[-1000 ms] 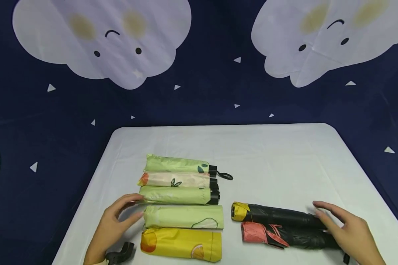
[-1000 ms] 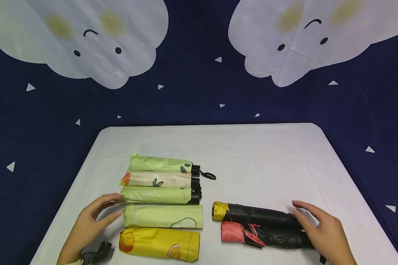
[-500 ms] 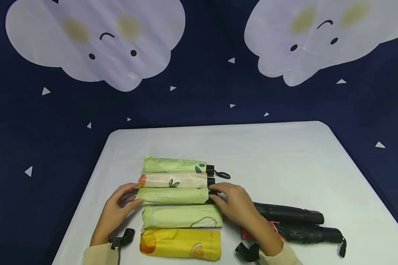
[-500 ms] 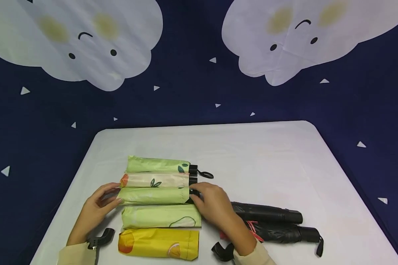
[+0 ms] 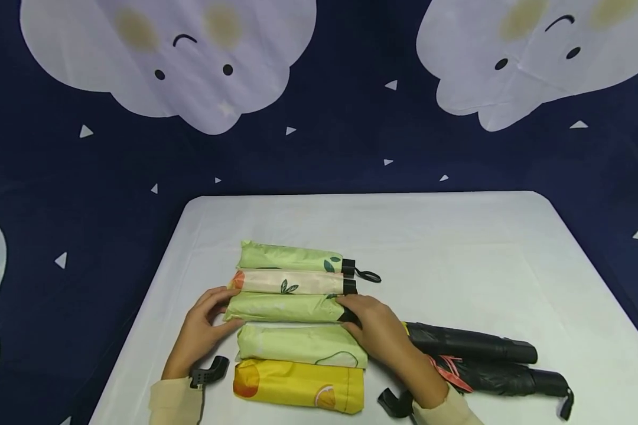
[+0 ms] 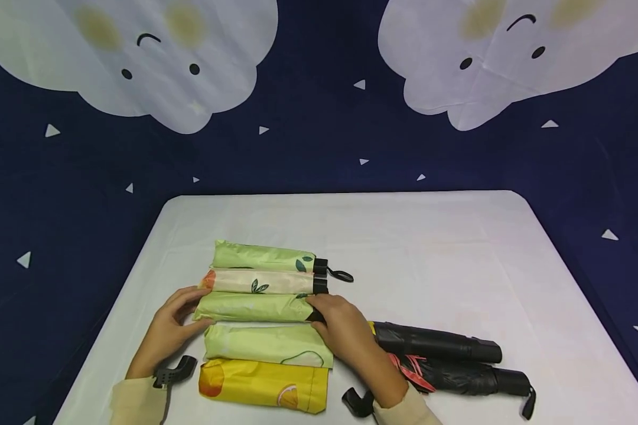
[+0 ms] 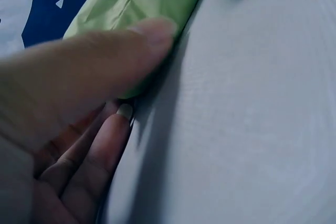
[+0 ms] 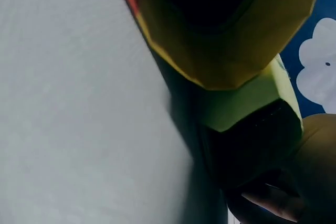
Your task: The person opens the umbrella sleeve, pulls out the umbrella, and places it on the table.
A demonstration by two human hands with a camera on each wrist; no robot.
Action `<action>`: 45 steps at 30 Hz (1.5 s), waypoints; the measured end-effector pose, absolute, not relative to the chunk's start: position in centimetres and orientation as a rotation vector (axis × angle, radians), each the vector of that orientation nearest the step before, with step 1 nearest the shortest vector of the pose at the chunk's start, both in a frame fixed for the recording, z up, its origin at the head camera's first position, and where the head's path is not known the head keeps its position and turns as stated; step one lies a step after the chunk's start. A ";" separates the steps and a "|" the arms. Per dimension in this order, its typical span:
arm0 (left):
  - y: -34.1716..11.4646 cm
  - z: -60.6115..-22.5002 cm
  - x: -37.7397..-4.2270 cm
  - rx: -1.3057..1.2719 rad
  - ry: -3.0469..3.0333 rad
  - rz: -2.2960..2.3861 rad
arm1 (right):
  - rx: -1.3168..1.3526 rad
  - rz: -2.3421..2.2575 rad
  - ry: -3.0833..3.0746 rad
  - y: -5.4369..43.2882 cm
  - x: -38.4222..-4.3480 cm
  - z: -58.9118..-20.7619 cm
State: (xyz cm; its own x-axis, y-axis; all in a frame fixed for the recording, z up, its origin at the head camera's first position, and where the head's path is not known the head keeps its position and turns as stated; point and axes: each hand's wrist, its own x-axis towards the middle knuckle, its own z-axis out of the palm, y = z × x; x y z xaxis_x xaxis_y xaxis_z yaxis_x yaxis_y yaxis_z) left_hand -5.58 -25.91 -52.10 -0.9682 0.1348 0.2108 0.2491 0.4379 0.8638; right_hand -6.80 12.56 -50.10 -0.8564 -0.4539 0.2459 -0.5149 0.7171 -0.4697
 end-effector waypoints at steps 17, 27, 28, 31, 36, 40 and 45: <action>-25.2 -52.2 -5.7 -0.363 -2.637 -1.199 | 0.827 0.868 -2.767 12.8 -6.9 -49.9; -25.7 -50.2 -5.3 -0.413 -2.624 -1.294 | 0.896 1.234 -2.670 14.3 -7.3 -48.3; -25.7 -49.9 -5.2 -0.431 -2.618 -1.317 | 0.887 1.306 -2.656 14.5 -7.2 -47.9; -25.7 -49.2 -4.9 -0.490 -2.587 -1.393 | 0.831 1.568 -2.591 15.1 -7.0 -47.0; -24.9 -47.6 -5.0 -0.683 -2.408 -1.700 | 0.702 1.978 -2.457 16.4 -6.4 -45.5; -23.4 -46.1 -5.3 -0.813 -2.218 -1.956 | 0.638 2.138 -2.354 17.8 -6.0 -44.4; -20.4 -44.4 -5.3 -0.754 -2.178 -2.076 | 0.673 2.151 -2.243 20.4 -5.8 -43.7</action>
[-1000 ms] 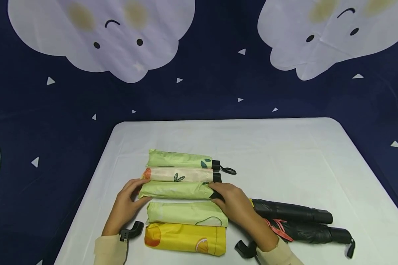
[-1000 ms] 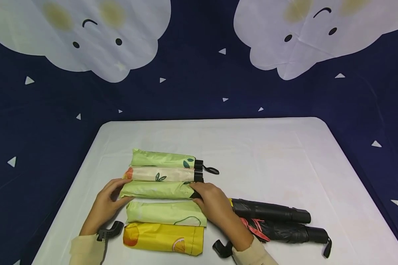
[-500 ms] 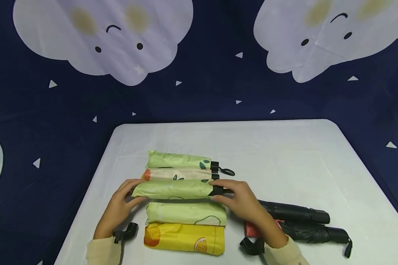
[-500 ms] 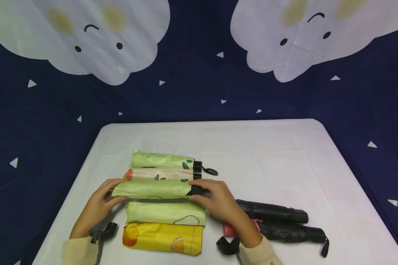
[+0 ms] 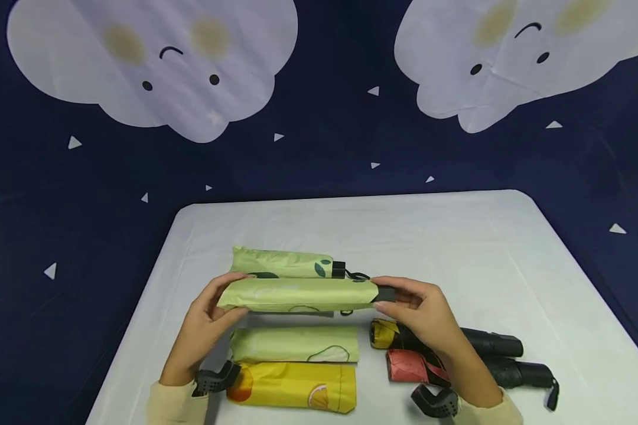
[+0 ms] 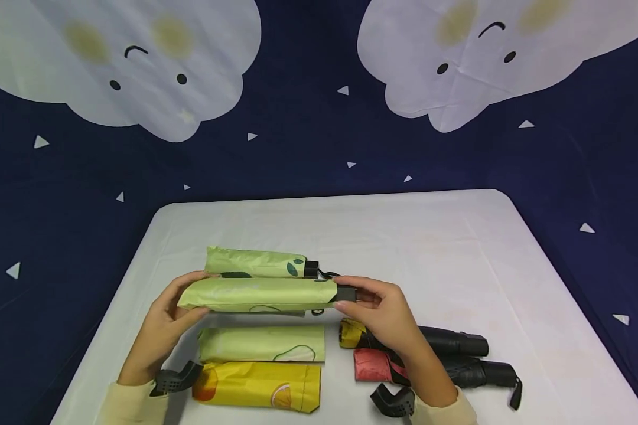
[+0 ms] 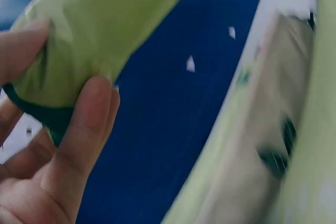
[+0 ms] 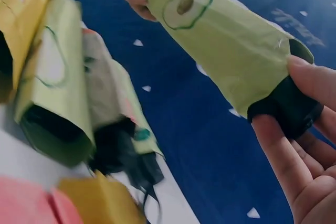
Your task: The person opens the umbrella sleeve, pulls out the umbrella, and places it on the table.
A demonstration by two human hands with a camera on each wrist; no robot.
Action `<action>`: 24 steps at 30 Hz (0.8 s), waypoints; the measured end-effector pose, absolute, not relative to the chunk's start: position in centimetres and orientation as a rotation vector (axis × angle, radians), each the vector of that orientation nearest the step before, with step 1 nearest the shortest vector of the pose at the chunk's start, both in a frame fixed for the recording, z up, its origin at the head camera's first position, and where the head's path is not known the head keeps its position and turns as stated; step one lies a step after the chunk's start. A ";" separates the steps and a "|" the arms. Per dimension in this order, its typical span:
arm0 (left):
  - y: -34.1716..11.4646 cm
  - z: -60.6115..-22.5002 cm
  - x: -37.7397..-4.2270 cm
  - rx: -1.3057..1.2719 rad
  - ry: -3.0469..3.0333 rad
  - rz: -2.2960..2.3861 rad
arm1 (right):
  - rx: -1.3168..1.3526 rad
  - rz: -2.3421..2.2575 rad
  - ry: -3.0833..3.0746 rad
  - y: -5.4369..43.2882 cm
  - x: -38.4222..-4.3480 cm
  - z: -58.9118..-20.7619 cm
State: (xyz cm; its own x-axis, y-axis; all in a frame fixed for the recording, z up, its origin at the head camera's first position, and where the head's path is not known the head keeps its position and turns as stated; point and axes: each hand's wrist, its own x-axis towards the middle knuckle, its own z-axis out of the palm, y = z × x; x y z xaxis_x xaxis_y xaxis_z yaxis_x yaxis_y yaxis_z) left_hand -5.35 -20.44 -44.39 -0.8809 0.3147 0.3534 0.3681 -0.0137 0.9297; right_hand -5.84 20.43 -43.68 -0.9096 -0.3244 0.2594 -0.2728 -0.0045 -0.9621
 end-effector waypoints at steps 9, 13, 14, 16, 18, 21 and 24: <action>-15.9 -43.4 -5.6 -0.724 -2.366 -2.049 | -0.601 -2.181 2.091 24.7 -5.2 -43.9; -15.4 -43.8 -5.6 -0.687 -2.419 -2.004 | -0.612 -2.196 2.076 25.2 -4.9 -44.4; -15.3 -43.9 -5.5 -0.683 -2.419 -2.002 | -0.620 -2.197 2.074 25.2 -4.9 -44.4; -15.2 -43.9 -5.5 -0.684 -2.412 -1.996 | -0.630 -2.204 2.073 25.3 -4.9 -44.5; -15.2 -43.9 -5.5 -0.700 -2.398 -1.983 | -0.632 -2.220 2.068 25.4 -4.8 -44.5; -15.4 -43.9 -5.5 -0.703 -2.384 -1.969 | -0.610 -2.252 2.069 25.6 -4.7 -44.6; -15.8 -43.8 -5.6 -0.699 -2.355 -1.995 | -0.582 -2.274 2.076 25.9 -4.7 -44.7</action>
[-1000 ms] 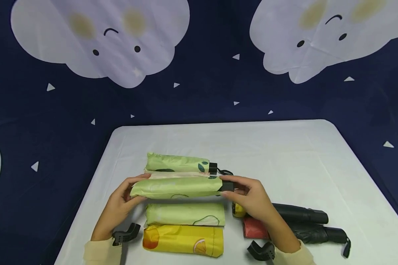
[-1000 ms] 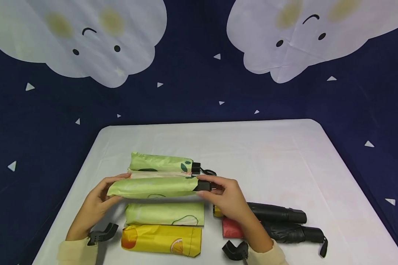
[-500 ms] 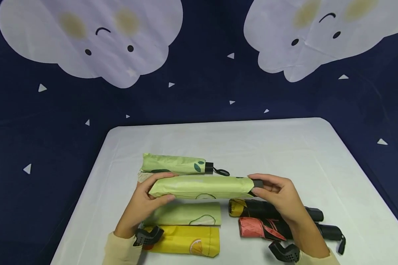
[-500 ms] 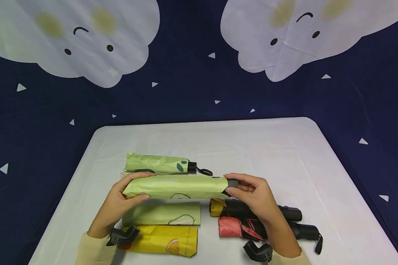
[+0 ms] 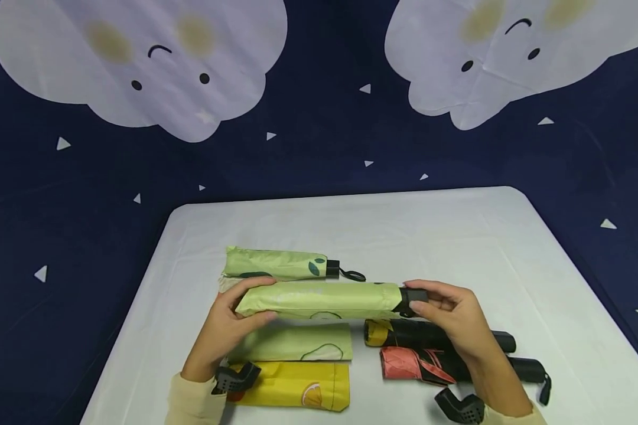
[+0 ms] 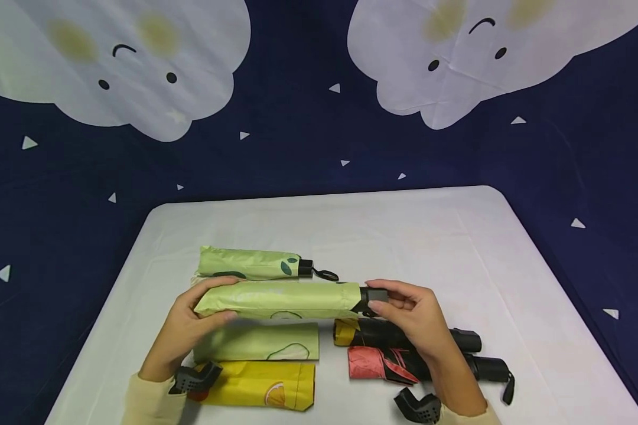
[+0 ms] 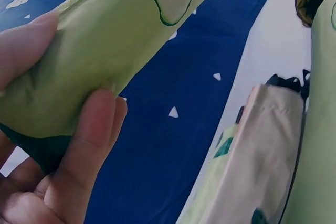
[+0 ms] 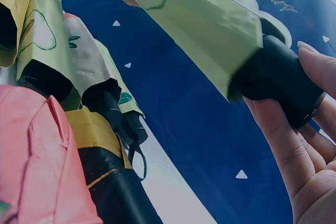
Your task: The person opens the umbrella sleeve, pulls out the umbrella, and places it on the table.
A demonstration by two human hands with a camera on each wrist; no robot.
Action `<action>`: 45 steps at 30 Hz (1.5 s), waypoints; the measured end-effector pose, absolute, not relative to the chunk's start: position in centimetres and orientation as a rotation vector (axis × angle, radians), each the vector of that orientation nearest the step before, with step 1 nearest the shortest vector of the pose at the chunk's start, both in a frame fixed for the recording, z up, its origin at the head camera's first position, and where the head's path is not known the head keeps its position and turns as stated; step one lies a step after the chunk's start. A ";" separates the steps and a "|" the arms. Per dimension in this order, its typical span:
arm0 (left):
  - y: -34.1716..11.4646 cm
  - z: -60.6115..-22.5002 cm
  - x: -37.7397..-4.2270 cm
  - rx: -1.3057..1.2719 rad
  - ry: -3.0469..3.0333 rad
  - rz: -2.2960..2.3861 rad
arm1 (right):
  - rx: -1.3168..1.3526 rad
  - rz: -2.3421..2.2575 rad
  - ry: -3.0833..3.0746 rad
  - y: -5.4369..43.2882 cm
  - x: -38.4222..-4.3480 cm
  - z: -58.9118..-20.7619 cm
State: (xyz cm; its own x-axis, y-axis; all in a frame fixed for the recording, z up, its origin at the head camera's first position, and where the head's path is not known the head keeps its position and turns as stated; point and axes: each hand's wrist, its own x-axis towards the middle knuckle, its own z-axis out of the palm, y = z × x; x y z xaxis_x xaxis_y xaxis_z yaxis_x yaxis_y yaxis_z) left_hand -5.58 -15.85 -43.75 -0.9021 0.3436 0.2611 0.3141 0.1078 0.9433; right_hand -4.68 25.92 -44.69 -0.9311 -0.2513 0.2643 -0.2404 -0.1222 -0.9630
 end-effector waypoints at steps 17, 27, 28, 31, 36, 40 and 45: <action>-18.5 -43.5 -4.8 0.558 2.356 2.048 | -0.549 -2.400 1.998 28.4 -4.1 -45.0; -19.9 -43.9 -4.4 0.522 2.261 2.186 | -0.643 -2.500 1.922 30.1 -3.6 -45.8; -20.1 -44.0 -4.3 0.505 2.262 2.188 | -0.626 -2.497 1.937 30.3 -3.5 -45.8; -20.6 -44.0 -4.0 0.429 2.286 2.180 | -0.579 -2.488 1.974 30.8 -3.3 -45.9; -21.4 -44.3 -3.7 0.331 2.302 2.171 | -0.586 -2.490 1.993 32.1 -2.9 -45.8; -21.9 -44.8 -3.6 0.288 2.290 2.174 | -0.613 -2.505 1.987 33.4 -2.8 -45.6; -22.6 -45.6 -3.7 0.249 2.275 2.144 | -0.554 -2.502 2.004 35.0 -2.6 -45.9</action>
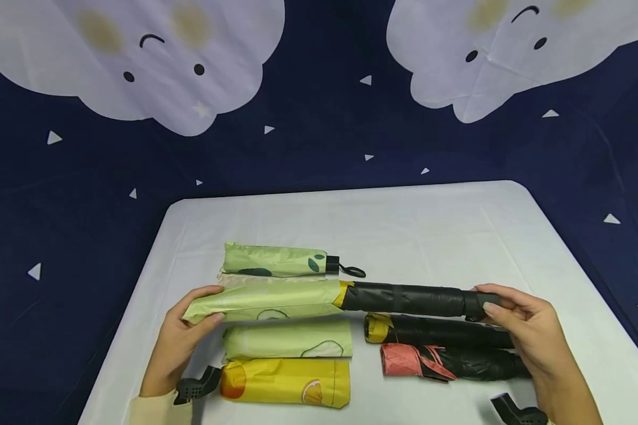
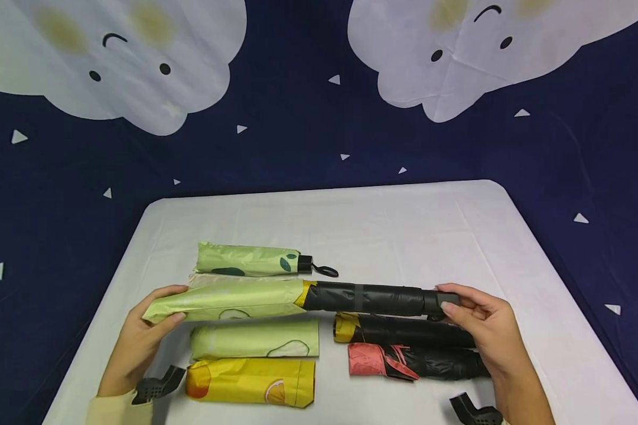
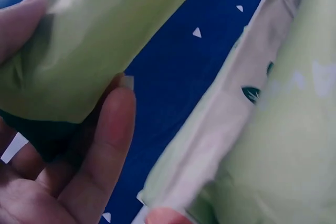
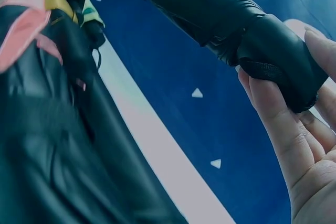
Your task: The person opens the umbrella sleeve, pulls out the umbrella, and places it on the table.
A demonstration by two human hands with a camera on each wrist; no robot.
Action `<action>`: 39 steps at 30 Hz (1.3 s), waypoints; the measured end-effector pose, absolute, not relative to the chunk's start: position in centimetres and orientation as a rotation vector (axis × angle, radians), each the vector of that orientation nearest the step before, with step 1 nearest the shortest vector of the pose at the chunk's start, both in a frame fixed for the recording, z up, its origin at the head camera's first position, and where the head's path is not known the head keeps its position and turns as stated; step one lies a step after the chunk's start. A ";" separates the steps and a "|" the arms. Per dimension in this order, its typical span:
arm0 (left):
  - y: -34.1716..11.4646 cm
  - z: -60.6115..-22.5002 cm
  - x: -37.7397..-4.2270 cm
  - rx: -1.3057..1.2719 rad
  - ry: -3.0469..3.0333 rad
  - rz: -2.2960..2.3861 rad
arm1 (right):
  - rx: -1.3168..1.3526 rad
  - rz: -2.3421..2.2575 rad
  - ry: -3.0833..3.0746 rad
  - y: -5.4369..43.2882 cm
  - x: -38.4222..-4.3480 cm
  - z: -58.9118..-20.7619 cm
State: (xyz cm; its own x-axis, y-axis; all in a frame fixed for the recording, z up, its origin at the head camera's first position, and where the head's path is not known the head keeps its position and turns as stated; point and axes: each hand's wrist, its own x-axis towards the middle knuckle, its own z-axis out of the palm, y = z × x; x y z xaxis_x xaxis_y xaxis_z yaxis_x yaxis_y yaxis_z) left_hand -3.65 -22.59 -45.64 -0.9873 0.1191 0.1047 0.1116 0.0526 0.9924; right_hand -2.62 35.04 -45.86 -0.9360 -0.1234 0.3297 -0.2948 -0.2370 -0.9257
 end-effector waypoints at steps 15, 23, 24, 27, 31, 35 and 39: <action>-23.8 -48.9 -4.9 0.212 2.325 1.950 | 0.351 2.321 -1.923 39.2 -1.5 -47.6; -22.9 -50.3 -5.5 0.334 2.434 1.726 | 0.205 2.317 -1.982 40.1 -1.4 -48.8; -22.9 -50.4 -5.6 0.358 2.461 1.704 | 0.189 2.303 -2.011 40.2 -1.5 -49.0; -22.8 -50.6 -5.5 0.399 2.516 1.657 | 0.141 2.220 -2.124 40.7 -1.8 -49.5; -22.6 -50.5 -5.5 0.394 2.566 1.600 | 0.140 2.163 -2.251 41.6 -2.4 -50.2; -22.5 -50.4 -5.2 0.390 2.600 1.581 | 0.144 2.201 -2.326 42.3 -3.3 -51.0; -22.4 -50.4 -4.9 0.383 2.614 1.577 | 0.174 2.163 -2.389 42.5 -3.6 -51.5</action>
